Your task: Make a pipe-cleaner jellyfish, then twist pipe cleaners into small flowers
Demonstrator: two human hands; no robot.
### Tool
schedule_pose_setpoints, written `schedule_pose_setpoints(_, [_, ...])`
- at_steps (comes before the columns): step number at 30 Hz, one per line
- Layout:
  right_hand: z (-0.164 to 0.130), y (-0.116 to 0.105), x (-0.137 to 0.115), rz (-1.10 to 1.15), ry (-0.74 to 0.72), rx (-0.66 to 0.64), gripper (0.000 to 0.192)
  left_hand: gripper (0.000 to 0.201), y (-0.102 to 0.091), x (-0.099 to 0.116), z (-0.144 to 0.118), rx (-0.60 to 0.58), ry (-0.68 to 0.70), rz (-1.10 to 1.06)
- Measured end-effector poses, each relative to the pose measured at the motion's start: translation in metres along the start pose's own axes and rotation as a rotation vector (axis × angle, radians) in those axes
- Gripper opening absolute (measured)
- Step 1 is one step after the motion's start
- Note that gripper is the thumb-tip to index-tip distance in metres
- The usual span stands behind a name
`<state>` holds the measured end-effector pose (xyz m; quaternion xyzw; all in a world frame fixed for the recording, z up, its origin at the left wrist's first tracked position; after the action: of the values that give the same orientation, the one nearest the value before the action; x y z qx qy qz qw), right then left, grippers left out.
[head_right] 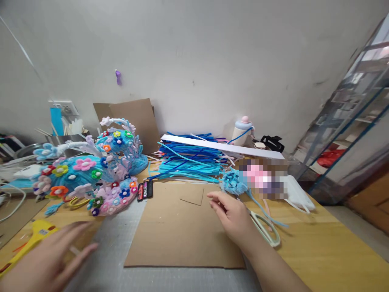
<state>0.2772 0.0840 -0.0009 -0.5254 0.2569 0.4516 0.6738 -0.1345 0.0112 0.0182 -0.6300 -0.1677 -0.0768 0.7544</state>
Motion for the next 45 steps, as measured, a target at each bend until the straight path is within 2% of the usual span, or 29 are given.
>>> schedule_pose_setpoints(2, [0.001, 0.004, 0.001, 0.004, 0.013, -0.041, 0.019, 0.048, 0.023, 0.059, -0.007, -0.187, 0.124, -0.032])
schedule_pose_setpoints(4, [0.002, 0.011, 0.005, 0.001, 0.041, -0.073, 0.022, 0.051, 0.05, 0.104, -0.011, -0.35, 0.267, -0.063])
schedule_pose_setpoints(6, [0.003, 0.019, 0.013, -0.002, 0.084, -0.074, 0.025, 0.067, 0.075, 0.134, -0.011, -0.482, 0.465, -0.033])
schedule_pose_setpoints(9, [0.001, 0.035, 0.021, 0.016, 0.115, -0.103, 0.038, 0.076, 0.101, 0.152, -0.006, -0.489, 0.67, -0.007])
schedule_pose_setpoints(12, [-0.002, 0.051, 0.021, 0.108, 0.146, -0.176, 0.048, 0.069, 0.113, 0.153, -0.003, -0.44, 0.735, -0.026])
schedule_pose_setpoints(17, [-0.005, 0.061, 0.021, 0.274, 0.295, -0.213, 0.048, 0.071, 0.123, 0.149, -0.01, -0.589, 0.731, -0.071])
schedule_pose_setpoints(19, [-0.005, 0.061, 0.026, 0.344, 0.352, -0.197, 0.047, 0.07, 0.123, 0.148, -0.012, -0.613, 0.719, -0.08])
schedule_pose_setpoints(23, [-0.005, 0.061, 0.04, 0.495, 0.474, -0.124, 0.04, 0.072, 0.125, 0.147, -0.011, -0.575, 0.702, -0.091])
schedule_pose_setpoints(27, [-0.001, 0.065, 0.042, 0.63, 0.448, -0.118, 0.03, 0.075, 0.127, 0.146, -0.012, -0.556, 0.698, -0.033])
schedule_pose_setpoints(29, [0.0, 0.067, 0.042, 0.665, 0.452, -0.136, 0.033, 0.069, 0.123, 0.147, -0.011, -0.498, 0.693, -0.007])
schedule_pose_setpoints(33, [0.001, 0.069, 0.045, 0.621, 0.485, -0.205, 0.032, 0.029, 0.109, 0.15, -0.003, -0.272, 0.603, -0.045])
schedule_pose_setpoints(36, [0.002, 0.069, 0.047, 0.579, 0.485, -0.261, 0.032, 0.008, 0.103, 0.147, 0.004, -0.162, 0.538, -0.127])
schedule_pose_setpoints(38, [0.001, 0.069, 0.047, 0.551, 0.481, -0.283, 0.03, 0.01, 0.103, 0.144, 0.007, -0.124, 0.509, -0.183])
schedule_pose_setpoints(41, [0.002, 0.068, 0.044, 0.504, 0.462, -0.296, 0.028, 0.029, 0.104, 0.14, 0.011, -0.058, 0.49, -0.261])
schedule_pose_setpoints(45, [0.013, 0.062, 0.031, 0.394, 0.397, -0.309, 0.024, 0.05, 0.102, 0.141, 0.01, 0.021, 0.563, -0.324])
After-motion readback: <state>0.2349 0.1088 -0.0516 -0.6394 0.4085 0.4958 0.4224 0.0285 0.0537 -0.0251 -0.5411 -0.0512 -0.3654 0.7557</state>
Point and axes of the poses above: each hand's wrist, its own z-axis towards the middle knuckle, its own y-axis out of the palm, x = y × z, the point moved 4 cm from there along z, towards the middle knuckle, and after that the axes turned 13 degrees about z, right-handed, at the moved point
